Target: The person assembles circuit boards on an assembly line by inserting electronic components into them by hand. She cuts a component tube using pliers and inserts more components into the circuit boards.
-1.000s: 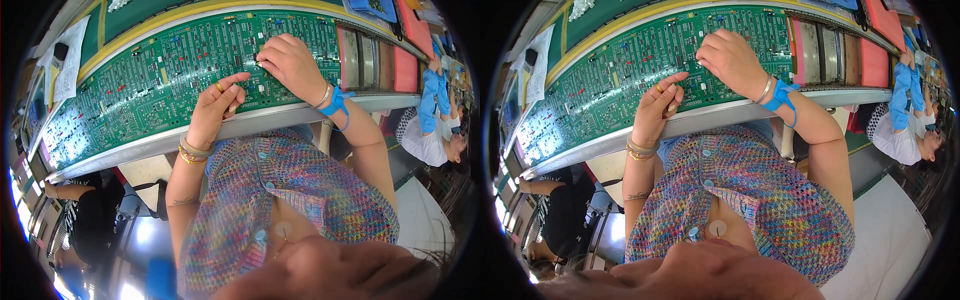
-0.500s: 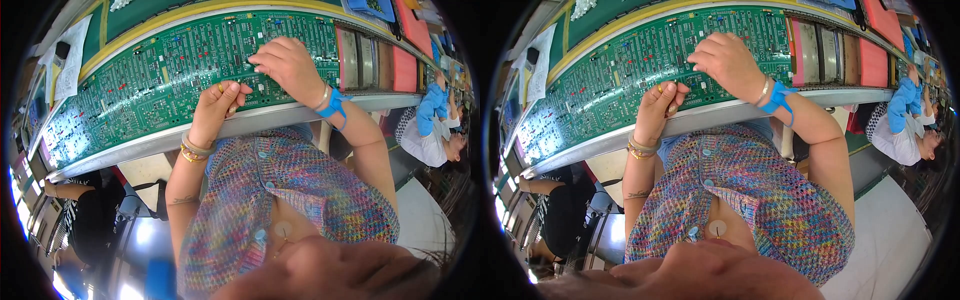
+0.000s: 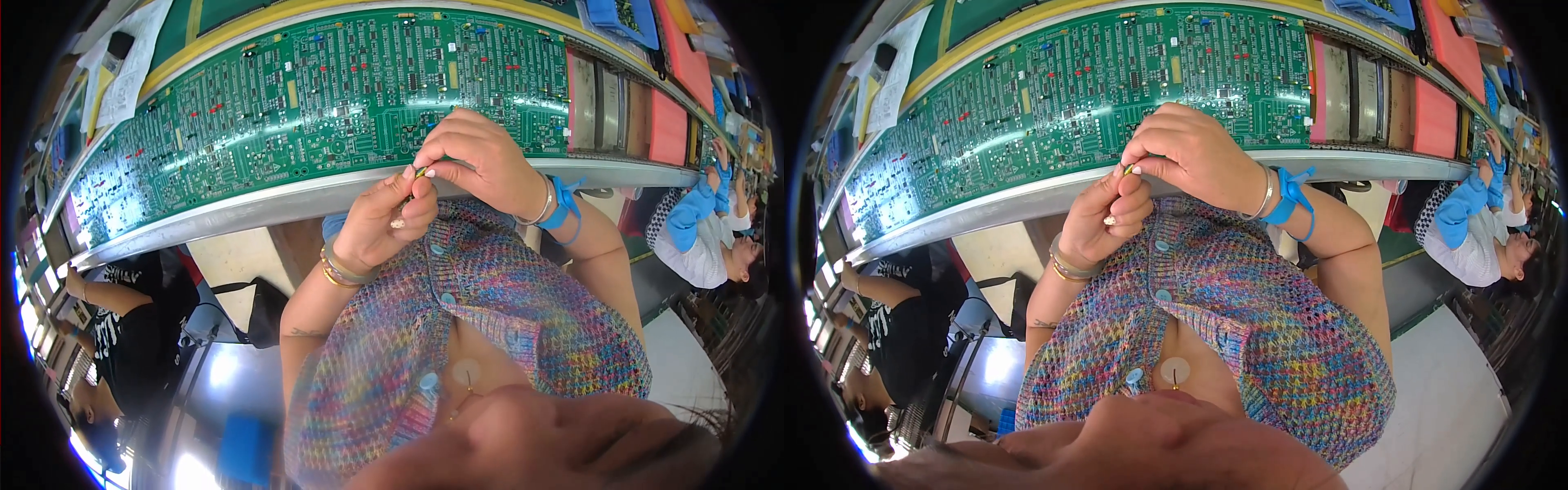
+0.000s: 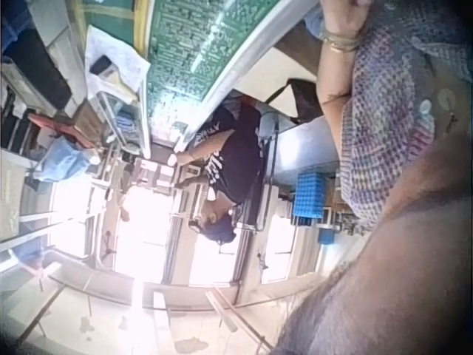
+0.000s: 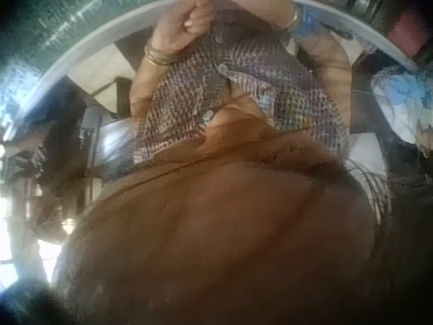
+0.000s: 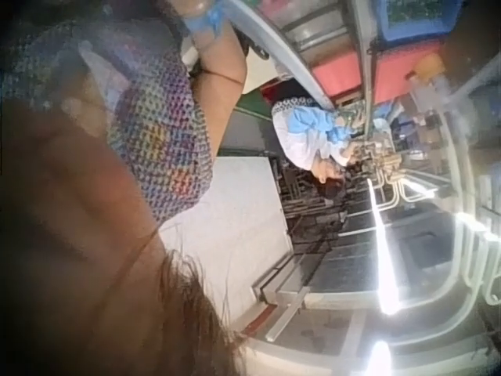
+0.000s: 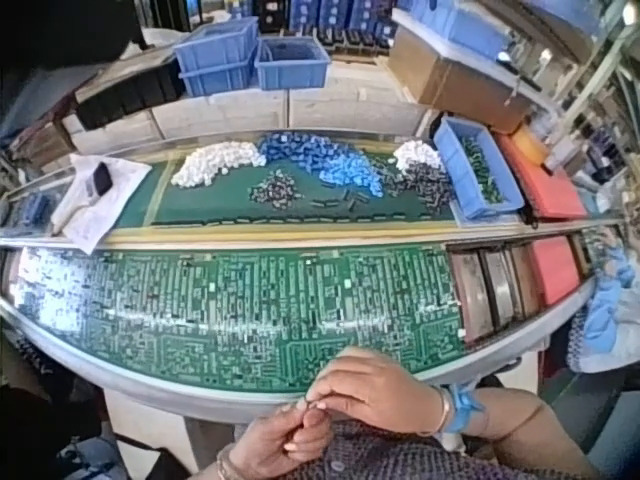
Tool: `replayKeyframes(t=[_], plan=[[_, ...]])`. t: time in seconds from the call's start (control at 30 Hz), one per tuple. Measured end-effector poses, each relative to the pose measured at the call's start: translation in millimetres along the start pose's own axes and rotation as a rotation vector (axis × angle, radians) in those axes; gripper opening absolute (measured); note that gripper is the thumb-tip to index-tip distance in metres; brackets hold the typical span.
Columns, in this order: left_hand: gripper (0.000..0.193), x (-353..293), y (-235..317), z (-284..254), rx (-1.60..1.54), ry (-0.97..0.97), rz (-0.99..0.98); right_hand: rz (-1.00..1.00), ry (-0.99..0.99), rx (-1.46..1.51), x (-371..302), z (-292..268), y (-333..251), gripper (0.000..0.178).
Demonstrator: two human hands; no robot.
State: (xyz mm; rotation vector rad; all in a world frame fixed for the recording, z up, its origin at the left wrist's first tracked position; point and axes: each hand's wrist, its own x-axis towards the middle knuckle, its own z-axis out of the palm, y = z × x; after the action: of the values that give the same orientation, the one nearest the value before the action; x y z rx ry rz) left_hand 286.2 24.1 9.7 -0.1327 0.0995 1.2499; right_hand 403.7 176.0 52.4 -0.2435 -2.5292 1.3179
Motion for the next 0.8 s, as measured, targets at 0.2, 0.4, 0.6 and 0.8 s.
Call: replayKeyframes(t=[0.2,0.4,0.6,0.8], plan=[[0.026,-12.4,-16.3,24.2,0.116,0.482,0.105,-0.042,0.085,-0.266,-0.9,6.8,19.8,0.013],[0.029,-26.9,-17.6,-19.6,0.070,0.032,0.128,-0.104,0.048,-0.398,-0.6,17.3,29.4,0.015],[0.030,-16.2,-21.1,11.4,0.160,0.528,0.220,-0.116,0.028,-0.450,-2.2,17.9,34.2,0.014],[0.033,-18.7,-25.7,-1.2,0.268,0.457,0.246,-0.181,-0.021,-0.528,-2.3,14.7,32.6,0.014]])
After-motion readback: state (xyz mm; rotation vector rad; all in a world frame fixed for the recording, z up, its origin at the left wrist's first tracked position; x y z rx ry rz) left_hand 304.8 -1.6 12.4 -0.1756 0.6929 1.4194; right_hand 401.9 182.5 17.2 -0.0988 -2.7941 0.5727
